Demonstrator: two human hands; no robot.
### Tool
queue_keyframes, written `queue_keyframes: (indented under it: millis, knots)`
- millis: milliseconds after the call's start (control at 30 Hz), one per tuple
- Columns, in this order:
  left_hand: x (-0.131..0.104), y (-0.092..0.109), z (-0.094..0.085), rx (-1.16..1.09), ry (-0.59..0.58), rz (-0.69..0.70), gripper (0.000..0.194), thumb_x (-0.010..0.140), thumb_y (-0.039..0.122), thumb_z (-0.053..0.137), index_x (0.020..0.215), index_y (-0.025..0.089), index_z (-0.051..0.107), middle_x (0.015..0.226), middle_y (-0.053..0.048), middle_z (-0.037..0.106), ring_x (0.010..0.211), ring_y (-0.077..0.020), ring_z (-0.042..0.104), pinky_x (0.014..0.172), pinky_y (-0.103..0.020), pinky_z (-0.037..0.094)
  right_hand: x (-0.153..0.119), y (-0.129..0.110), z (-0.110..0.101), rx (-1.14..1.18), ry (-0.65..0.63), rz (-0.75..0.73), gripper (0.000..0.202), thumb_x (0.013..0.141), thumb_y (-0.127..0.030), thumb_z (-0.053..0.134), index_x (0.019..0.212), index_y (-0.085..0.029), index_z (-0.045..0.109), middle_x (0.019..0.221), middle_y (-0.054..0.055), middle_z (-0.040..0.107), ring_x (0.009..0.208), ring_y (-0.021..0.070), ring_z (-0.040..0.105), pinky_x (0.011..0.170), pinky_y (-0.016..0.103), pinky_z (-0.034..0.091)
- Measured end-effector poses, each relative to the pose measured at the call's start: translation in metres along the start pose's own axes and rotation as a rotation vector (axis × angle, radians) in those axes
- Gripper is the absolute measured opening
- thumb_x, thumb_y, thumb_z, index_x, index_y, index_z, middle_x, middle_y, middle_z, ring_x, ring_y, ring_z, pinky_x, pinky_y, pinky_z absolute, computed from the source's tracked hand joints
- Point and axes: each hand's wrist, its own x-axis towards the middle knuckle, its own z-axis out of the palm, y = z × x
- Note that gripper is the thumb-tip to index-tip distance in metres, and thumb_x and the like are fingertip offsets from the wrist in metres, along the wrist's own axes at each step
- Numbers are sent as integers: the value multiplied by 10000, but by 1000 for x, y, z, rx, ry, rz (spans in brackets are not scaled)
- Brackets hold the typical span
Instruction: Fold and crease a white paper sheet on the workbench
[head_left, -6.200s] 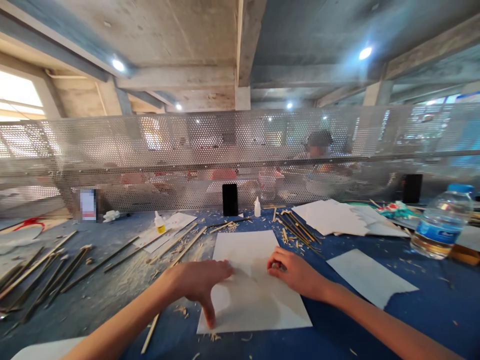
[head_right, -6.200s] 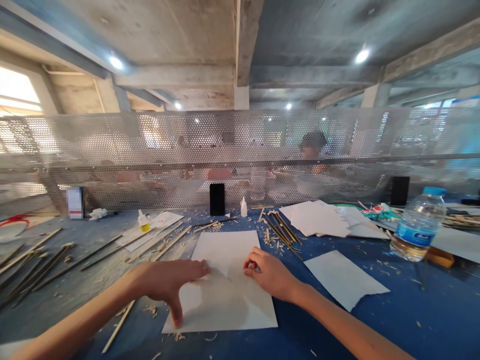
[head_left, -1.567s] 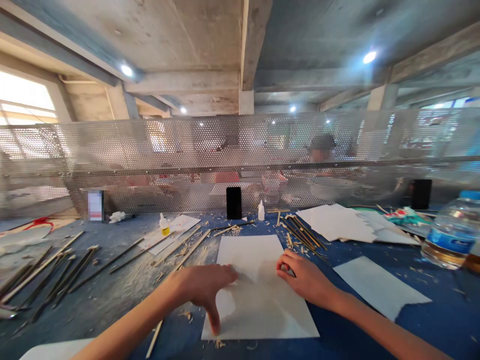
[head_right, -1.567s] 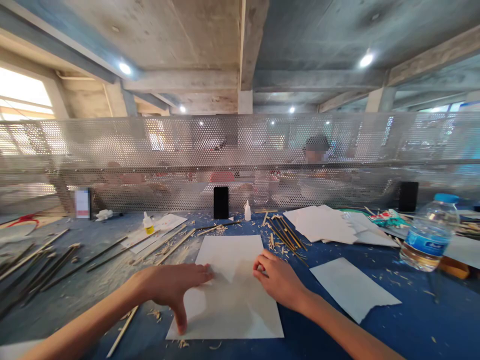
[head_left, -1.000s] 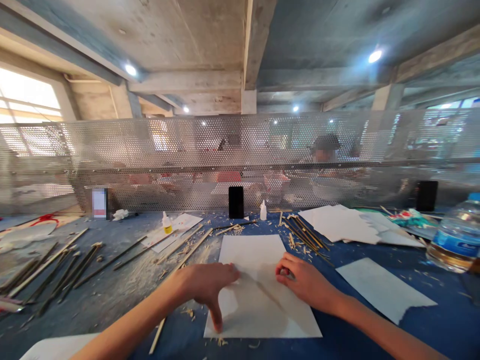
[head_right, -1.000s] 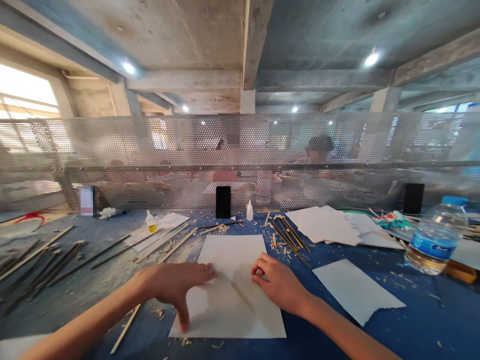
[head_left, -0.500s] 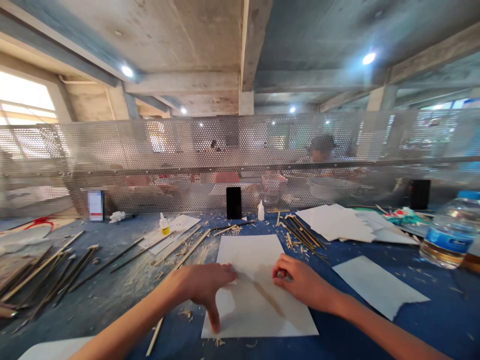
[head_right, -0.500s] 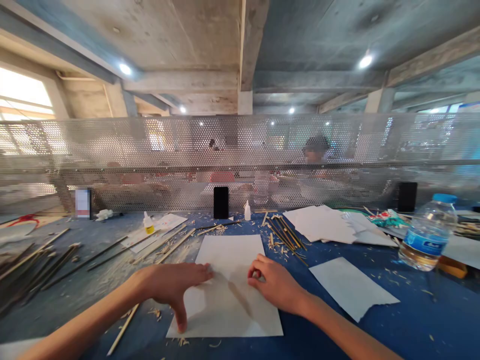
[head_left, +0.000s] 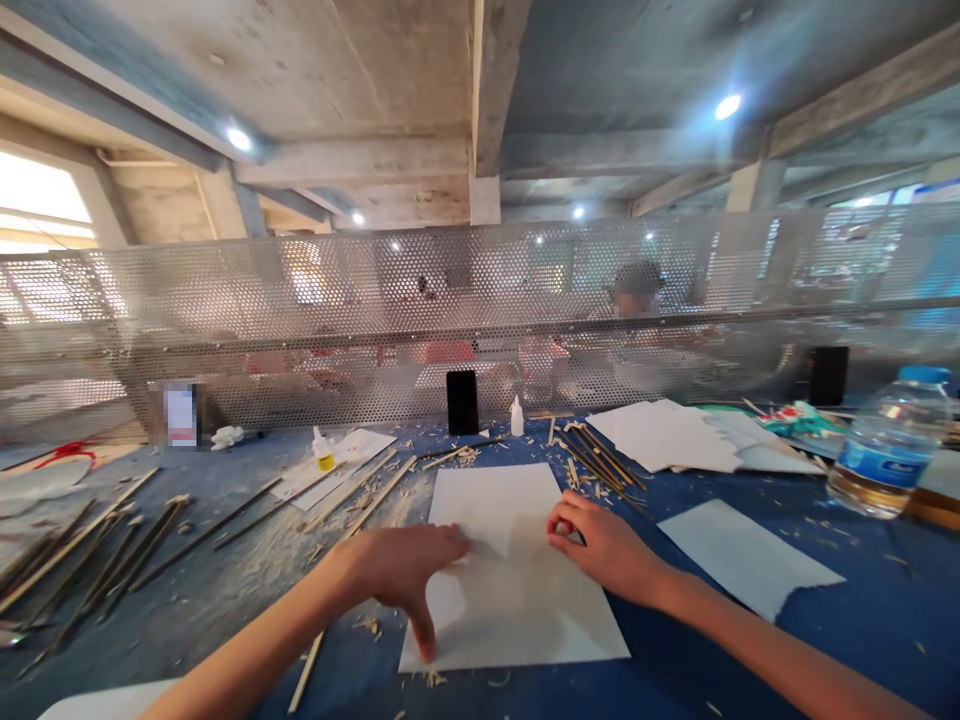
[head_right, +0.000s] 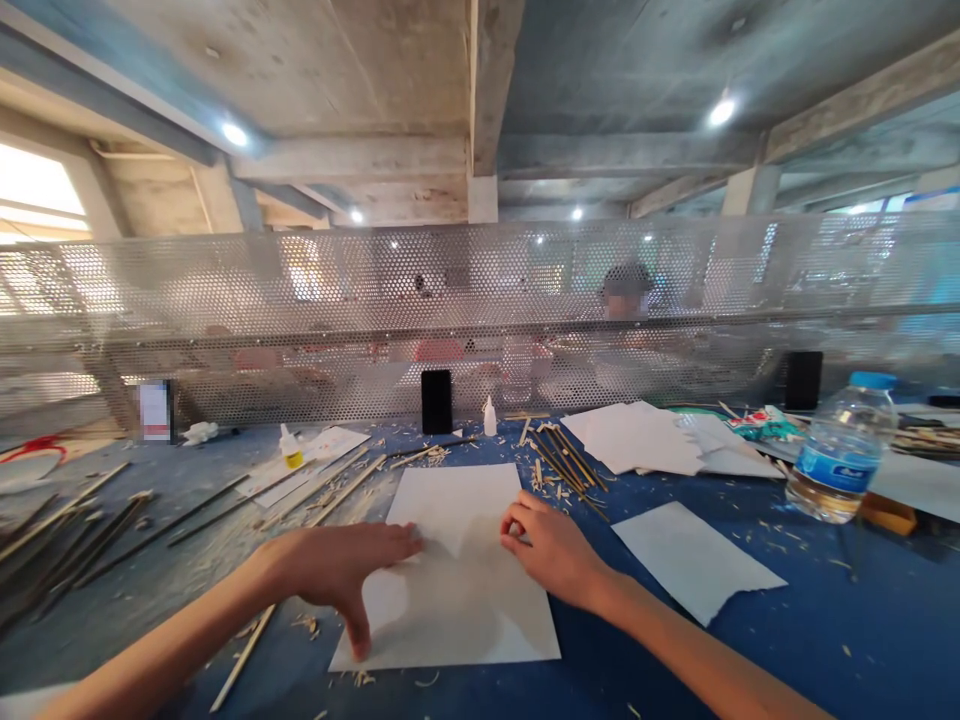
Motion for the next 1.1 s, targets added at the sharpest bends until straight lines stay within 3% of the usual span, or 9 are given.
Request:
queue_keyframes:
  millis: [133,300,467,600,767,933,1100]
  knots:
    - [0,-2,1,4,8,17,1062,512,560,870,1414,201,439,1489,-150,390,1331,-365,394,1071,-413,359,-1,-3,3,91,-112,-61,84,855,-238,579,864,-202,654,930,19,611,806,144,589,741,255,428]
    - [-2,2,-1,11,-6,-18,1055,518,527,878,1419,202,436,1499,-138,375,1337,-376,381,1075,-418,358,0,1,4,36,-6,-11,117,882,-248,550,862,-196,652,951,29,595,841,155,591,775,276,417]
    - [-3,7,-4,3,3,-18,1063,495,489,901,1407,183,449,1477,-147,408,1330,-376,391,1080,-417,353,-1,0,4,69,-69,-70,104,889,-253,550,872,-210,643,947,13,603,809,142,591,752,261,413]
    - [-3,6,-4,3,-10,-33,1053,524,509,886,1422,201,429,1501,-145,363,1345,-365,371,1084,-426,343,0,2,2,12,15,-19,131,897,-262,542,861,-201,652,953,26,598,836,154,591,773,277,409]
    - [-2,2,-1,11,-22,-26,1091,527,533,874,1446,194,393,1518,-150,329,1367,-349,338,1102,-421,312,-1,-2,1,112,-125,-85,89,869,-251,580,861,-202,653,922,13,607,799,139,582,729,250,420]
    - [-2,4,-4,-3,-4,-36,1040,525,537,869,1414,213,438,1488,-120,401,1334,-362,391,1077,-409,353,0,1,2,70,-47,-59,123,888,-262,551,879,-199,656,946,27,602,818,150,585,766,273,421]
    - [-2,4,-2,-16,-2,-26,1065,516,541,873,1421,194,431,1489,-139,394,1339,-371,379,1084,-408,343,0,3,3,83,-86,-89,92,876,-250,568,873,-205,648,940,13,595,802,138,582,751,258,419]
